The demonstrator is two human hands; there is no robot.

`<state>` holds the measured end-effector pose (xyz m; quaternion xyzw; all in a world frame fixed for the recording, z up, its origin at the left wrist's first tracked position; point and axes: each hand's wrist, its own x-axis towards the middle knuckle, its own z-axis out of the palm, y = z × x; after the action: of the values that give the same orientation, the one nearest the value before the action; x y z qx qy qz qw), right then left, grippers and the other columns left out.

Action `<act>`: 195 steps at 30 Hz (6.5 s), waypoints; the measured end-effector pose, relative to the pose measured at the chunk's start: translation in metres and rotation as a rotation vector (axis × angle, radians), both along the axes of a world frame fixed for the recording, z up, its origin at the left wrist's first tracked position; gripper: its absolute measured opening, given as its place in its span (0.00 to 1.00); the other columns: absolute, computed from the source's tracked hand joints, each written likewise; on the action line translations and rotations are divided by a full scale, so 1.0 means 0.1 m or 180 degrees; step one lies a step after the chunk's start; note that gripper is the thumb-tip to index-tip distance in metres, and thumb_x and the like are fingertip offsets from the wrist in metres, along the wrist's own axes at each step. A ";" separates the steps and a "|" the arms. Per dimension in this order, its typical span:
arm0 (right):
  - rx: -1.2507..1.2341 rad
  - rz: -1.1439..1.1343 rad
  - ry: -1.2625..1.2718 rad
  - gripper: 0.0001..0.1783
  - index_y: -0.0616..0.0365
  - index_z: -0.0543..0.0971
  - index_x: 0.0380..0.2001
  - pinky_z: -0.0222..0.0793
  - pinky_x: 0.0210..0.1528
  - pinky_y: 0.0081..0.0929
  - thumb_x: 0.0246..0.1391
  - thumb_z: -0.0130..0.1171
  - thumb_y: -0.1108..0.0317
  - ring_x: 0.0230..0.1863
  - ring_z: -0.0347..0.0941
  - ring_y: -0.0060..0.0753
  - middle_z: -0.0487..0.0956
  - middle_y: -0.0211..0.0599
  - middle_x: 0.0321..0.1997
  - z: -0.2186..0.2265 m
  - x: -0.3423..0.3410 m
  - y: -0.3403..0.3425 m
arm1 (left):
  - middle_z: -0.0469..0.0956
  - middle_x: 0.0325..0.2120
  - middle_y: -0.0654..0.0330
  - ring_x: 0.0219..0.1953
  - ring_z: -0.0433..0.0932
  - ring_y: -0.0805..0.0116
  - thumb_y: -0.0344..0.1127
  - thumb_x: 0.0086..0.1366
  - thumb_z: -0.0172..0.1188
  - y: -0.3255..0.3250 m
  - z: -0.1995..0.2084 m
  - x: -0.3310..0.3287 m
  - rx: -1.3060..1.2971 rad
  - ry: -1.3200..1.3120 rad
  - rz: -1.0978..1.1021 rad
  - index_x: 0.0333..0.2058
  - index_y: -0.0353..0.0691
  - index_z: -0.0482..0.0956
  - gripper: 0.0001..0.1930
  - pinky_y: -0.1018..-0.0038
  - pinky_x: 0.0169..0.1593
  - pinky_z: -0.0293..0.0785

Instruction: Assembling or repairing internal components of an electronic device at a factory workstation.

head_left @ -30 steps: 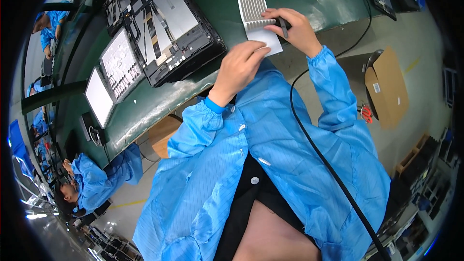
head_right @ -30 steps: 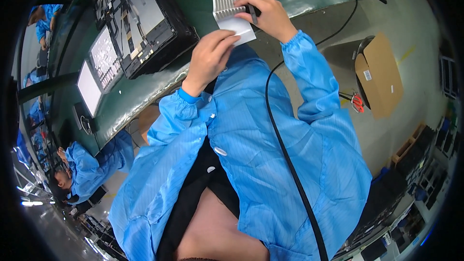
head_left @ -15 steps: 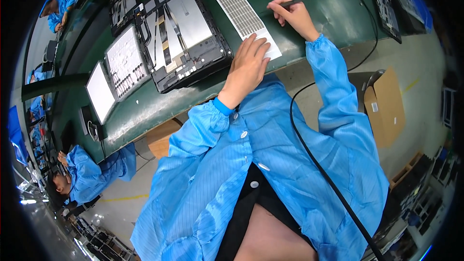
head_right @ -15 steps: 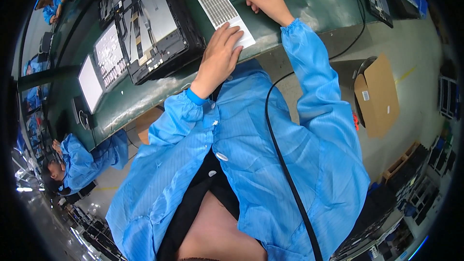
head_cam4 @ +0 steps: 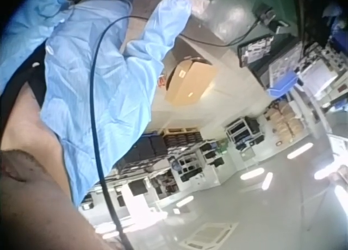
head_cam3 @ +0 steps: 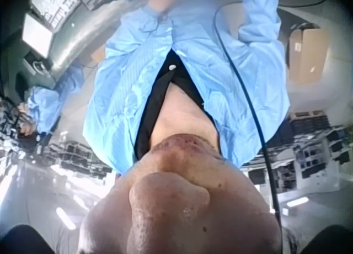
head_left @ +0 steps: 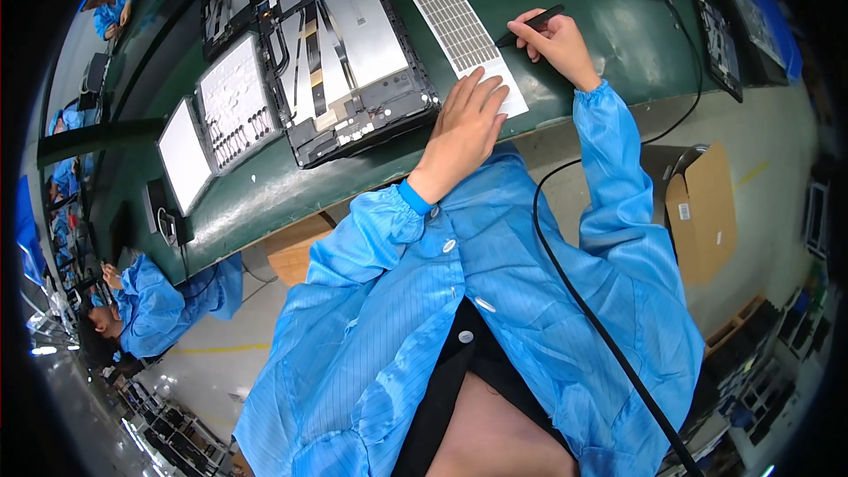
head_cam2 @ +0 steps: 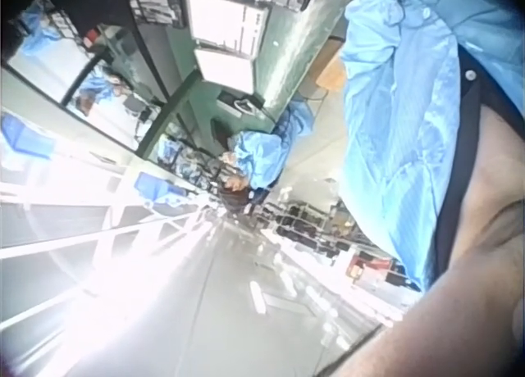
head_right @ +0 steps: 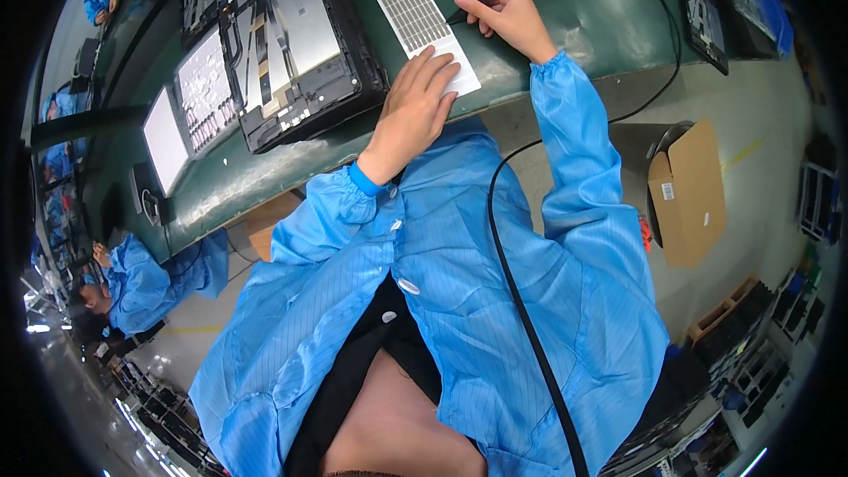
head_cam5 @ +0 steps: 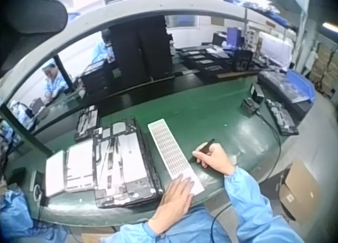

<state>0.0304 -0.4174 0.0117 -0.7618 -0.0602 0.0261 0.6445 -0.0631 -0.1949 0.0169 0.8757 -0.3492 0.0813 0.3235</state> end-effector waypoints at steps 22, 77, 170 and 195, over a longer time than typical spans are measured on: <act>0.0508 0.0894 -0.0692 0.20 0.63 0.81 0.44 0.78 0.38 0.21 0.63 0.60 0.55 0.34 0.81 0.24 0.83 0.39 0.37 1.38 0.74 1.41 | 0.83 0.37 0.57 0.40 0.82 0.56 0.23 0.54 0.58 1.49 1.50 0.10 -0.1314 -0.1916 0.0487 0.39 0.39 0.82 0.13 0.65 0.45 0.78; 0.0318 -0.0311 -0.0274 0.11 0.65 0.79 0.35 0.74 0.31 0.19 0.61 0.64 0.65 0.27 0.78 0.21 0.83 0.39 0.28 -0.04 -0.08 0.08 | 0.66 0.62 0.52 0.69 0.58 0.50 0.26 0.64 0.53 0.04 0.00 0.16 0.0332 -0.0018 -0.0761 0.60 0.34 0.69 0.24 0.51 0.72 0.50; -0.0689 0.2148 -0.2304 0.13 0.54 0.79 0.51 0.74 0.31 0.18 0.69 0.52 0.63 0.31 0.78 0.19 0.84 0.35 0.39 1.59 0.85 3.13 | 0.82 0.38 0.62 0.41 0.79 0.59 0.36 0.59 0.67 3.64 0.37 0.91 0.0556 -0.1052 0.1764 0.38 0.46 0.88 0.09 0.65 0.46 0.73; -0.1863 0.2750 -0.2208 0.11 0.50 0.79 0.37 0.69 0.35 0.34 0.54 0.67 0.61 0.34 0.79 0.41 0.83 0.33 0.31 0.93 1.14 4.02 | 0.79 0.35 0.59 0.33 0.79 0.61 0.26 0.62 0.62 3.49 0.31 0.93 -0.1282 -0.0747 0.1726 0.36 0.37 0.77 0.05 0.71 0.38 0.74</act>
<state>0.1443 -0.0159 0.1043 -0.7778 -0.5588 0.0510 0.2833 0.0299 0.1542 0.0477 0.8399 -0.1158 0.3314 0.4140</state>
